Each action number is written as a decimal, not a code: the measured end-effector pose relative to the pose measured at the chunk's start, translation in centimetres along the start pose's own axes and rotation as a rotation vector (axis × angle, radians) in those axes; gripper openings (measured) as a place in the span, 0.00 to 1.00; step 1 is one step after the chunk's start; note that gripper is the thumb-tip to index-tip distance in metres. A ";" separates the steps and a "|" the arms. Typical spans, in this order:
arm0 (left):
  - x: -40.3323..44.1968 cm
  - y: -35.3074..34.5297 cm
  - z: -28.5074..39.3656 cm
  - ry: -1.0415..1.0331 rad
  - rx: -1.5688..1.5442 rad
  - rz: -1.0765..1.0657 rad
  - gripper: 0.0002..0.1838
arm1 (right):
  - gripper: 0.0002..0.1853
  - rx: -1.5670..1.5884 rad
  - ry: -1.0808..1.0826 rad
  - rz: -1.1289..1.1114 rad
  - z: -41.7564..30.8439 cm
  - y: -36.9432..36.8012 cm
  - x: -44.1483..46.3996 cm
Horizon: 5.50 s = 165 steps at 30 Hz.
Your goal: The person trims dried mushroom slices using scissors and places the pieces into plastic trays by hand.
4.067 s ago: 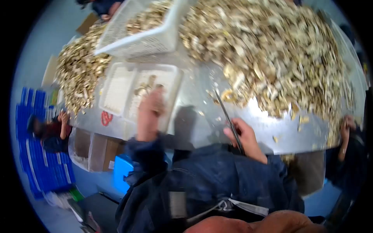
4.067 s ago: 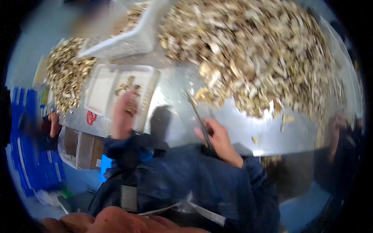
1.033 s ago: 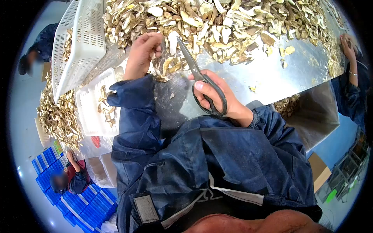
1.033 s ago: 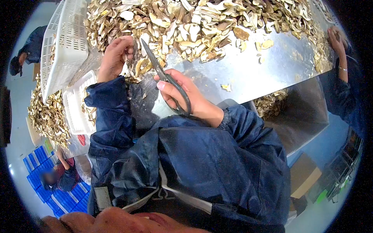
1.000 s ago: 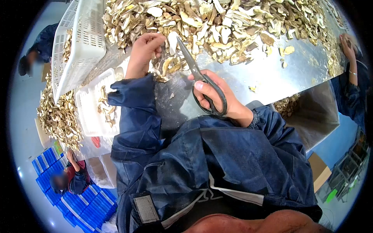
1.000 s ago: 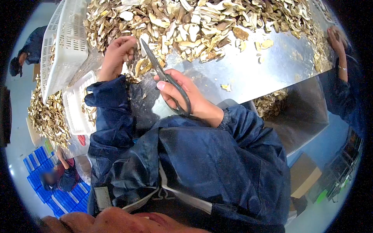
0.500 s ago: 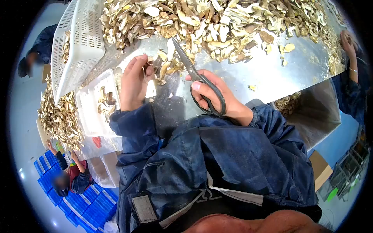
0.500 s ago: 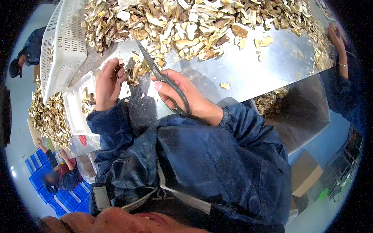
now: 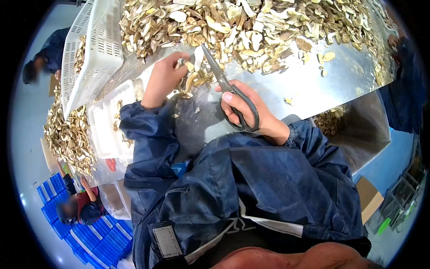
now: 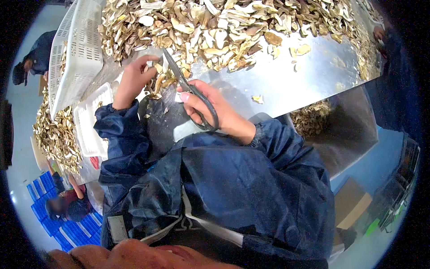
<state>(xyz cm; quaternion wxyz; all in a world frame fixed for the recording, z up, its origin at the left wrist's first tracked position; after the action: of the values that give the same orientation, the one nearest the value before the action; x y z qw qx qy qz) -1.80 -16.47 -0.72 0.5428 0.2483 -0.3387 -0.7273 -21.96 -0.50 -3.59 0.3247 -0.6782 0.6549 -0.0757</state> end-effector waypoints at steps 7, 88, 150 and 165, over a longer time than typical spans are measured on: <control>-2.6 1.2 1.7 0.198 -0.024 -0.071 0.09 | 0.20 0.012 -0.008 -0.039 0.0 0.2 0.1; -2.9 -1.6 1.0 0.056 -0.097 0.260 0.19 | 0.20 -0.212 0.127 0.128 -1.4 3.2 -1.7; -6.0 -0.5 1.7 0.474 -0.682 -0.006 0.03 | 0.18 -0.151 0.174 0.160 -2.3 3.9 -2.1; -1.7 -6.0 8.0 -0.183 0.215 0.221 0.15 | 0.17 -0.094 0.248 0.274 -1.6 3.7 -2.3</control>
<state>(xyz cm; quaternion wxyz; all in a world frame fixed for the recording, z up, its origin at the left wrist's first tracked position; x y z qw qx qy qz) -10.83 -11.93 -0.16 0.5566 0.1991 -0.4876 -0.6425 -26.22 1.33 -3.62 0.2167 -0.5825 0.7790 -0.0831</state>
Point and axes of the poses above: each hand's wrist, its own x-axis towards the middle knuckle, its own y-axis out of the back of the hand, z = x × y, the point moved 2 cm from there along x, towards the middle knuckle, and after that the axes turned 11 degrees about z, right-handed, at the moved point
